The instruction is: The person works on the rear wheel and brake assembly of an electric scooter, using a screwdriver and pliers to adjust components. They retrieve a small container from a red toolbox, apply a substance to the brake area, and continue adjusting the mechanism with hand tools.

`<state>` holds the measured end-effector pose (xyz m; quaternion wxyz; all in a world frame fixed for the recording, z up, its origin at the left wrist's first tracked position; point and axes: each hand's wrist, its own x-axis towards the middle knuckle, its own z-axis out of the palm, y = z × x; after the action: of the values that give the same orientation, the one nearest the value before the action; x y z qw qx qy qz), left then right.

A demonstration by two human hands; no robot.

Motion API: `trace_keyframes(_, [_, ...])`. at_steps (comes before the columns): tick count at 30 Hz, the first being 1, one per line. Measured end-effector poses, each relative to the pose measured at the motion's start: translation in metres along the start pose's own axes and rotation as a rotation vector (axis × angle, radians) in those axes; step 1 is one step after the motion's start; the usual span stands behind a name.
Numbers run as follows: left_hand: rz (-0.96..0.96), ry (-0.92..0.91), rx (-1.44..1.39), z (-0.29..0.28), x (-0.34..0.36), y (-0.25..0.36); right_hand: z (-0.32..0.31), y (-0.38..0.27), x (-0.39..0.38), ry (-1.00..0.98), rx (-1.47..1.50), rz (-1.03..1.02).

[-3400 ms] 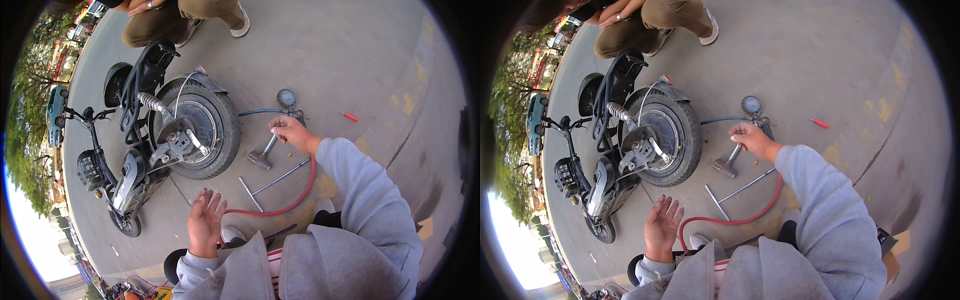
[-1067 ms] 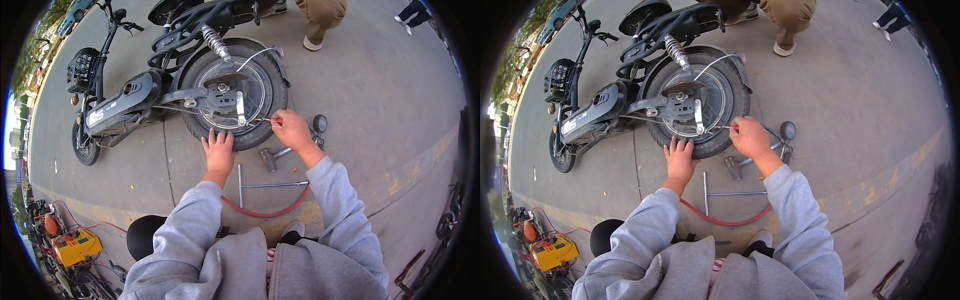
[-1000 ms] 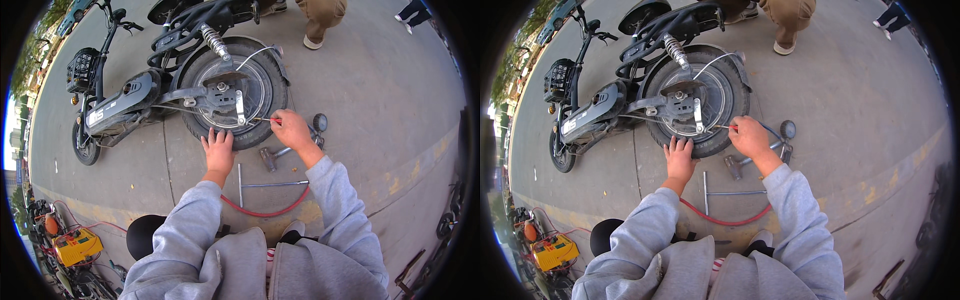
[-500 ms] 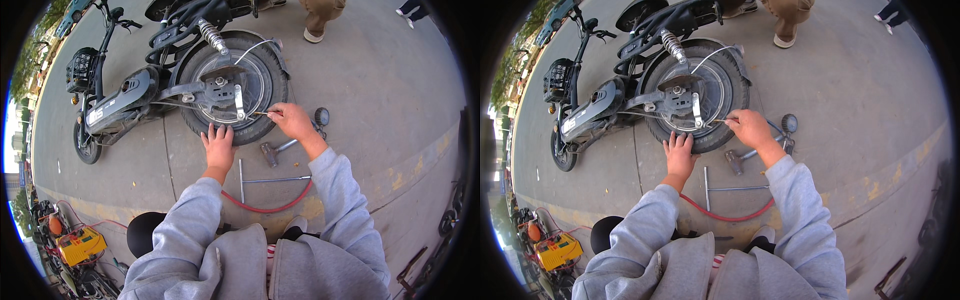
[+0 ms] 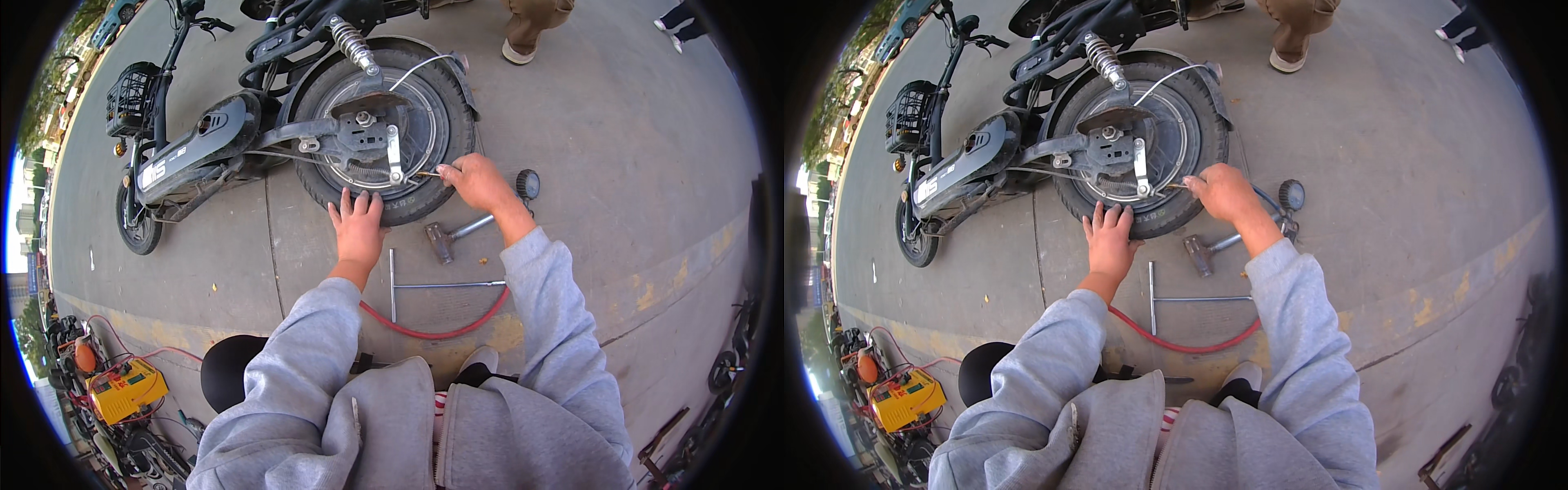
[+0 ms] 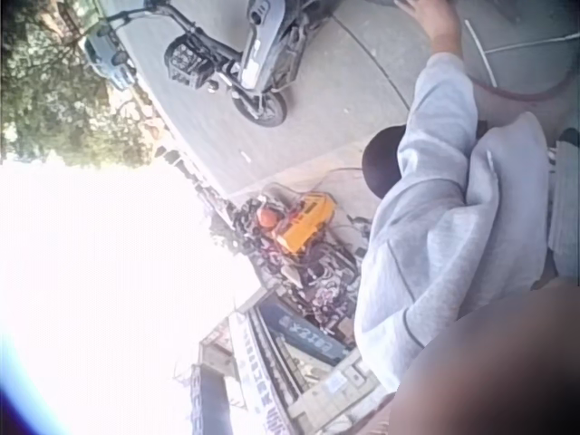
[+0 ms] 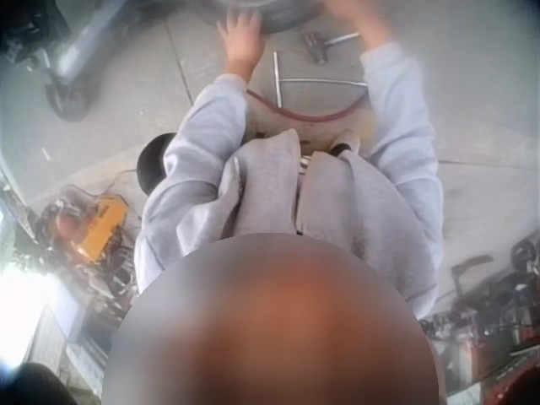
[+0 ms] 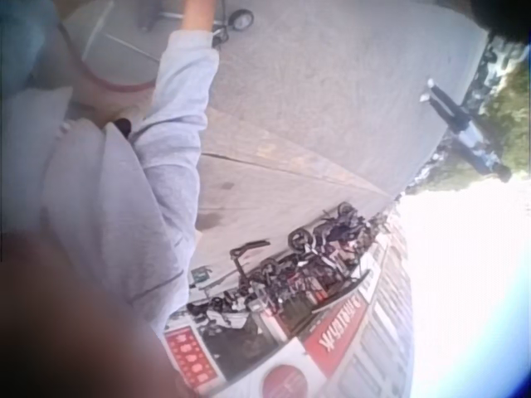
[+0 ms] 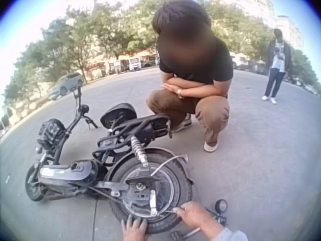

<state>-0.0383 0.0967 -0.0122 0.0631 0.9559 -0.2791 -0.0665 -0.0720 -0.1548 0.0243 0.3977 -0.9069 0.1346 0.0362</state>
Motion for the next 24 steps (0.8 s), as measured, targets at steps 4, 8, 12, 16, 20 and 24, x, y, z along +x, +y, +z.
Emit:
trace_keyframes(4, [-0.001, -0.003, 0.001, 0.001, 0.001, -0.001, 0.002, -0.001, 0.001, 0.035, -0.1, -0.038])
trace_keyframes(8, [-0.001, 0.006, 0.0, 0.002, 0.0, -0.001, 0.005, -0.005, -0.001, 0.082, -0.152, -0.061])
trace_keyframes(12, [0.001, 0.051, 0.004, 0.002, 0.0, 0.0, 0.002, -0.009, 0.0, -0.013, -0.017, 0.064])
trace_keyframes(16, [0.002, 0.044, 0.0, 0.0, 0.0, 0.001, -0.002, -0.01, 0.003, -0.106, -0.092, 0.103])
trace_keyframes(20, [0.001, 0.041, -0.004, -0.001, -0.001, 0.001, 0.001, -0.01, 0.0, -0.003, -0.177, -0.052])
trace_keyframes(24, [0.001, 0.047, -0.008, 0.0, -0.001, 0.001, 0.003, -0.01, -0.003, 0.039, -0.244, -0.109])
